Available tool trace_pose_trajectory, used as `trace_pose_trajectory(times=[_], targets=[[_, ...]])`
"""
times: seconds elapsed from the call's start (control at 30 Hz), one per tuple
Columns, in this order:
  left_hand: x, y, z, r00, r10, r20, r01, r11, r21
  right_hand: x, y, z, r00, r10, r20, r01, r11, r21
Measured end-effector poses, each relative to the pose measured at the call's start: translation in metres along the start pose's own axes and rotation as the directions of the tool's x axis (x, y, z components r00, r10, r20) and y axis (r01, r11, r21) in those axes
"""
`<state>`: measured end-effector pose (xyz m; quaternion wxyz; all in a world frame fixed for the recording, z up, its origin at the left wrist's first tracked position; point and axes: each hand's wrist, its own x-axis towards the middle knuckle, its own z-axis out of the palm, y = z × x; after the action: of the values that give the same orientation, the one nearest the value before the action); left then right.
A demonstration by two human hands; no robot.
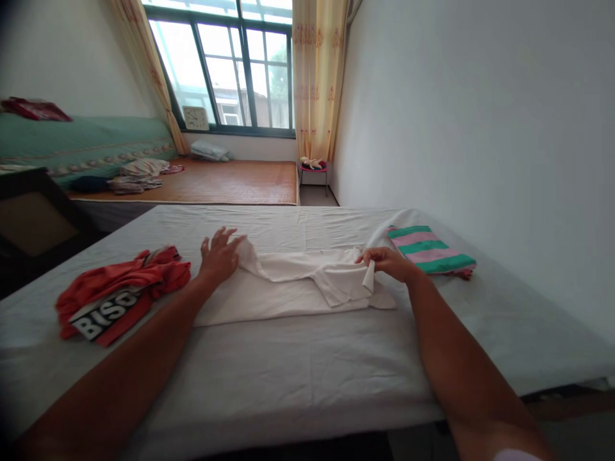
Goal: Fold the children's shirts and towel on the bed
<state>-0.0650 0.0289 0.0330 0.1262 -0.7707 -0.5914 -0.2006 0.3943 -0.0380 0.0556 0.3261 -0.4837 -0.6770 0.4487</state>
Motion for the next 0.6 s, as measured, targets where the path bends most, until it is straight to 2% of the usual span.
trace_pose_trajectory(times=[0.1, 0.2, 0.27, 0.33, 0.4, 0.47, 0.53, 0.6], targets=[[0.0, -0.018, -0.003, 0.993, 0.043, 0.106, -0.048, 0.998, 0.041, -0.002, 0.021, 0.002, 0.996, 0.07, -0.06, -0.063, 0.992, 0.107], [0.001, -0.029, -0.004, 0.994, 0.091, 0.065, -0.092, 0.995, 0.022, 0.001, 0.029, 0.002, 0.994, 0.1, -0.043, -0.089, 0.973, 0.212], [0.002, -0.026, -0.003, 0.983, 0.178, 0.05, -0.178, 0.984, -0.014, 0.002, 0.028, 0.002, 0.996, 0.088, -0.024, -0.078, 0.96, 0.27], [0.002, -0.016, 0.001, 0.941, 0.317, 0.121, -0.313, 0.948, -0.058, 0.002, 0.026, 0.002, 0.996, 0.088, 0.013, -0.088, 0.949, 0.303], [0.002, -0.003, 0.005, 0.87, 0.445, 0.213, -0.434, 0.896, -0.098, 0.001, 0.023, 0.004, 0.993, 0.108, 0.054, -0.12, 0.948, 0.294], [0.002, 0.006, 0.007, 0.831, 0.489, 0.267, -0.477, 0.872, -0.11, 0.001, 0.019, 0.008, 0.988, 0.124, 0.086, -0.141, 0.966, 0.217], [0.002, 0.01, 0.003, 0.846, 0.459, 0.269, -0.456, 0.887, -0.079, 0.0, 0.014, 0.013, 0.989, 0.104, 0.104, -0.114, 0.989, 0.094], [0.004, 0.008, -0.005, 0.888, 0.395, 0.235, -0.402, 0.915, -0.021, 0.0, 0.009, 0.017, 0.994, 0.046, 0.104, -0.047, 0.999, 0.01]])
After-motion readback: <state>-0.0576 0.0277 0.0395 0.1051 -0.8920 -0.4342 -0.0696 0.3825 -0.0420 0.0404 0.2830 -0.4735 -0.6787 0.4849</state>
